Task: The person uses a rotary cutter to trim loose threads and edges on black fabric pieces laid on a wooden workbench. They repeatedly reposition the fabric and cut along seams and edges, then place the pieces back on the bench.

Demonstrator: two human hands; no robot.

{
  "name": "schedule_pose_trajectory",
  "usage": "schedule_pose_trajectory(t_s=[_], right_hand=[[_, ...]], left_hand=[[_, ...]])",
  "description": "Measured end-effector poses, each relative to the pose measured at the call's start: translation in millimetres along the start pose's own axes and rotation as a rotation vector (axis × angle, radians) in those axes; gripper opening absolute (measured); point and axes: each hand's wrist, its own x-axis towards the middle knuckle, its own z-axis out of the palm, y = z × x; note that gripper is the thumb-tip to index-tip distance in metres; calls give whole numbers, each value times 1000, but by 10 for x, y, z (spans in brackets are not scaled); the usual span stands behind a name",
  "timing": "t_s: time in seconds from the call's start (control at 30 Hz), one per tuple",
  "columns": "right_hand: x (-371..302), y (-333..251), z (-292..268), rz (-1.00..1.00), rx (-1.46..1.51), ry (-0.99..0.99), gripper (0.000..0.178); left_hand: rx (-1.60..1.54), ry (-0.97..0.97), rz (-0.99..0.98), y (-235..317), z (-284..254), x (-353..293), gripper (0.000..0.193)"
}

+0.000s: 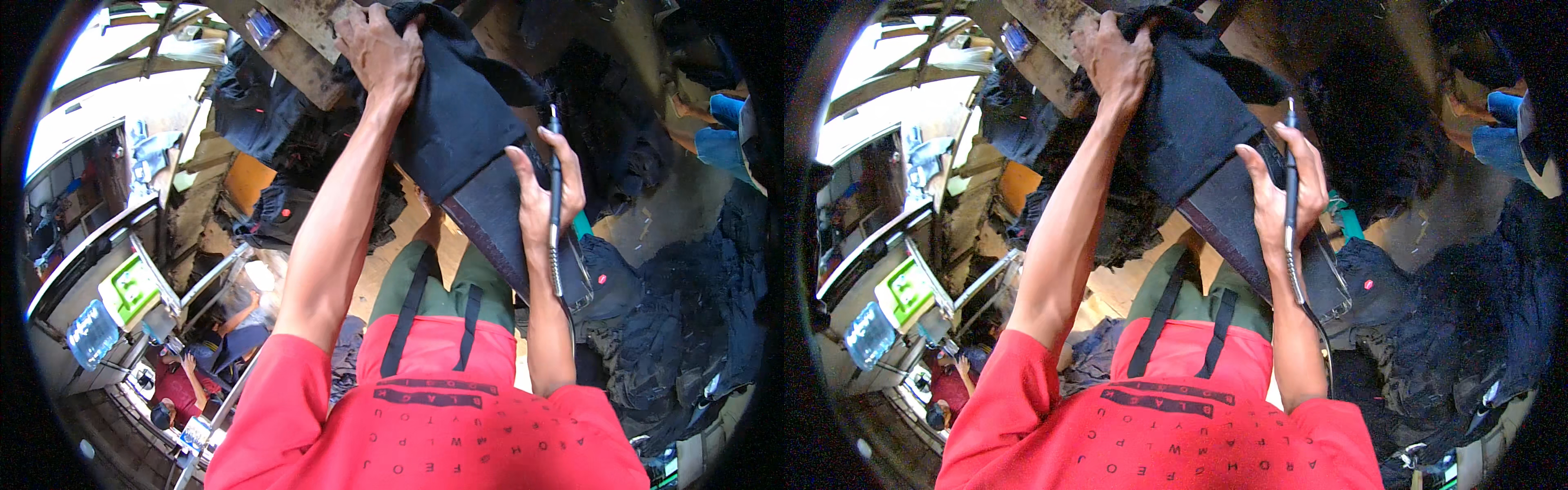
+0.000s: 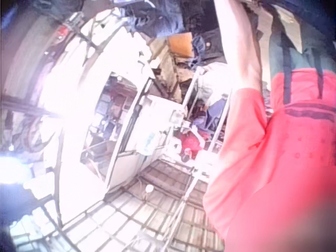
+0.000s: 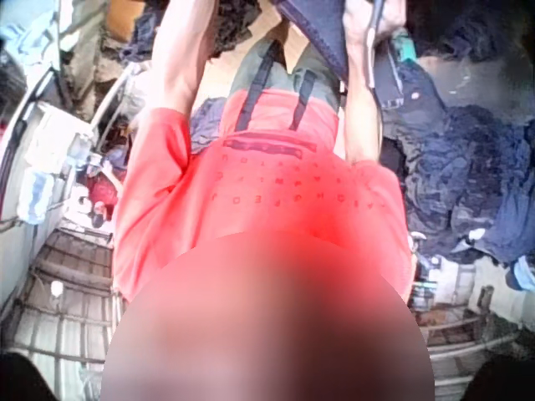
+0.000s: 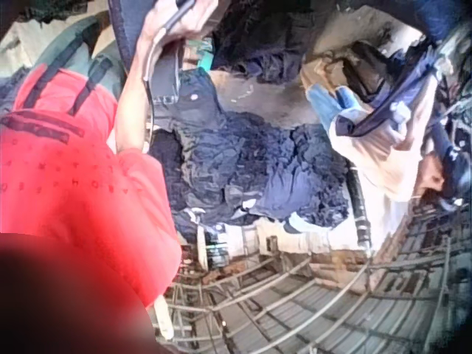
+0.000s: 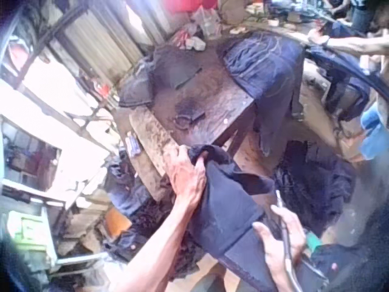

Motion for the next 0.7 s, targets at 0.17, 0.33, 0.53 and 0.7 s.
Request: schedule_pose_trajectory(t_s=[0.17, 0.33, 0.53, 0.7], right_hand=[[38, -116, -53, -24, 26, -1, 39], [-39, -73, -127, -209, 108, -11, 22], [-282, -76, -222, -231, 204, -214, 36], [-334, -25, -342, -415, 27, -321, 29]], left_hand=[[-250, -111, -31, -56, -189, -23, 86], [-216, 93, -182, 352, -1412, -846, 107], [-1073, -242, -1027, 838, -1405, -1994, 94], [-1162, -336, -839, 547, -1342, -2047, 59]])
